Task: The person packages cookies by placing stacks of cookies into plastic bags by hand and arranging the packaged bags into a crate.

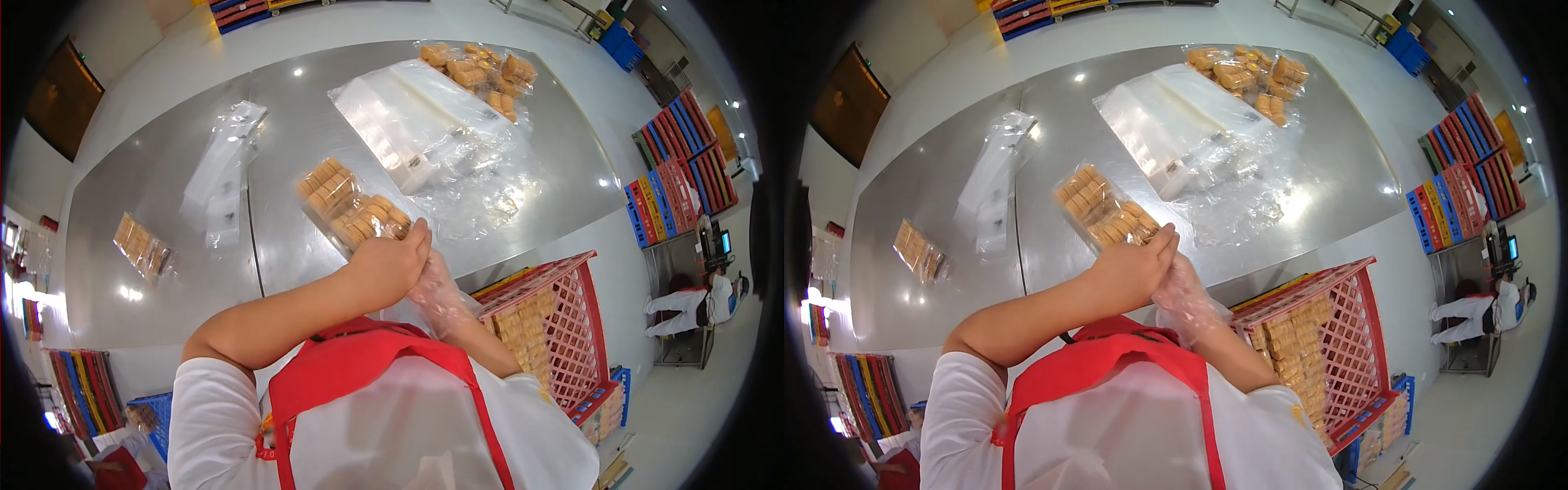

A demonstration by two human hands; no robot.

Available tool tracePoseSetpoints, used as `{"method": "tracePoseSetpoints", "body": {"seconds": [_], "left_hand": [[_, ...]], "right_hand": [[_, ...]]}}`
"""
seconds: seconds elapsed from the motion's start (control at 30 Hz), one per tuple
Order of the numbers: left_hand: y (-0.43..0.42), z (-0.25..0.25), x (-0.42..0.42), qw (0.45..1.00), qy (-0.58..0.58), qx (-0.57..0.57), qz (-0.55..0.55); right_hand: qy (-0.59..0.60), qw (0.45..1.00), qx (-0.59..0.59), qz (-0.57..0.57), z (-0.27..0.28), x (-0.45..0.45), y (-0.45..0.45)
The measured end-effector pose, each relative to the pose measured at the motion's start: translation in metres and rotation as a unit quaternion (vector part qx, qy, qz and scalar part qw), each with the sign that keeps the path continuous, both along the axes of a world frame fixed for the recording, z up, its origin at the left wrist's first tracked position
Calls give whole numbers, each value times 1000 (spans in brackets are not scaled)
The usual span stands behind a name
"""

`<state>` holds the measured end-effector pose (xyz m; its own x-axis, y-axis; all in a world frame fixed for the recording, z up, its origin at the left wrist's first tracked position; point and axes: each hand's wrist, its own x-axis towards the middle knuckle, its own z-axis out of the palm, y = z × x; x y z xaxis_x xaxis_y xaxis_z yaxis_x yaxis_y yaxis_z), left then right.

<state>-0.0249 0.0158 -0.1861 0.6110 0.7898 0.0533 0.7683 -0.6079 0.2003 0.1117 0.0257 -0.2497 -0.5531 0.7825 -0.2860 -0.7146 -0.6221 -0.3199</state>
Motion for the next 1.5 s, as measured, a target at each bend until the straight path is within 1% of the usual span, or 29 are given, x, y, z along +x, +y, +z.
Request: {"method": "tracePoseSetpoints", "body": {"seconds": [0.07, 0.13, 0.17, 0.23, 0.33, 0.43, 0.53, 0.63, 0.7, 0.73, 0.77, 0.8, 0.83, 0.87, 0.9, 0.93, 1.0, 1.03, 1.07, 1.1, 1.13, 1.17, 1.2, 1.27, 1.3, 1.4, 1.47, 1.5], "left_hand": [[-3, 3, -3, 1000, -10, -19, 4], [-9, -4, -4, 1000, -10, -23, -7], [-11, -12, -3, 999, -13, 35, -39], [-12, -29, 2, 983, -20, 149, -106], [-17, -7, 9, 1000, 19, -11, -2], [-12, 7, -3, 997, -70, 28, -9], [-17, 17, 3, 998, -55, 12, -4], [-16, 19, 0, 998, -41, -31, 23], [-11, 28, -9, 994, -40, -54, 90], [-7, 36, -17, 989, -40, -66, 125], [-3, 45, -32, 981, -97, -57, 156], [1, 58, -51, 970, -151, -50, 186], [6, 83, -68, 962, -167, -56, 209], [16, 103, -86, 954, -183, -61, 231], [35, 97, -112, 953, -234, -29, 189], [49, 89, -131, 947, -285, 4, 146], [50, 109, -139, 887, -372, -140, 235], [50, 117, -139, 845, -409, -210, 272], [55, 100, -143, 778, -536, -211, 250], [55, 90, -147, 751, -574, -207, 255], [54, 82, -153, 721, -610, -201, 260], [53, 77, -158, 690, -645, -195, 263], [52, 72, -163, 673, -663, -184, 271], [49, 66, -169, 636, -699, -160, 286], [48, 66, -169, 638, -695, -160, 289], [48, 67, -174, 651, -679, -156, 302], [57, 62, -185, 664, -661, -147, 315], [58, 61, -188, 662, -664, -160, 310]], "right_hand": [[-20, 1000, 2, 7, -1, 2, -4], [-75, 997, 30, 7, -5, -2, -8], [-103, 994, 43, 8, -7, -4, -9], [-112, 992, 54, 9, 0, -13, -9], [-94, 993, 66, 18, 13, -24, -6], [-88, 993, 72, 28, 20, -17, -2], [-89, 992, 80, 36, 25, -18, -1], [-98, 989, 105, 38, 35, -37, 0], [-110, 984, 138, 40, 50, -51, 5], [-131, 975, 174, 49, 62, -55, 10], [-159, 960, 221, 59, 76, -60, 16], [-211, 925, 303, 93, 92, -63, 28], [-275, 865, 398, 136, 104, -63, 40], [-363, 738, 539, 184, 118, -60, 62], [-433, 576, 657, 222, 132, -62, 76], [-474, 484, 698, 233, 152, -70, 76], [-546, 283, 752, 237, 186, -85, 72], [-538, 294, 758, 221, 183, -91, 79], [-529, 308, 764, 206, 174, -98, 87], [-518, 322, 769, 192, 173, -103, 87], [-527, 322, 752, 230, 179, -103, 85], [-536, 320, 734, 268, 196, -103, 79], [-543, 317, 714, 307, 205, -103, 74], [-547, 274, 733, 298, 197, -106, 68], [-548, 252, 742, 294, 195, -108, 64], [-543, 271, 717, 342, 214, -107, 54], [-533, 226, 757, 301, 202, -113, 56], [-526, 203, 776, 281, 194, -115, 59]]}}
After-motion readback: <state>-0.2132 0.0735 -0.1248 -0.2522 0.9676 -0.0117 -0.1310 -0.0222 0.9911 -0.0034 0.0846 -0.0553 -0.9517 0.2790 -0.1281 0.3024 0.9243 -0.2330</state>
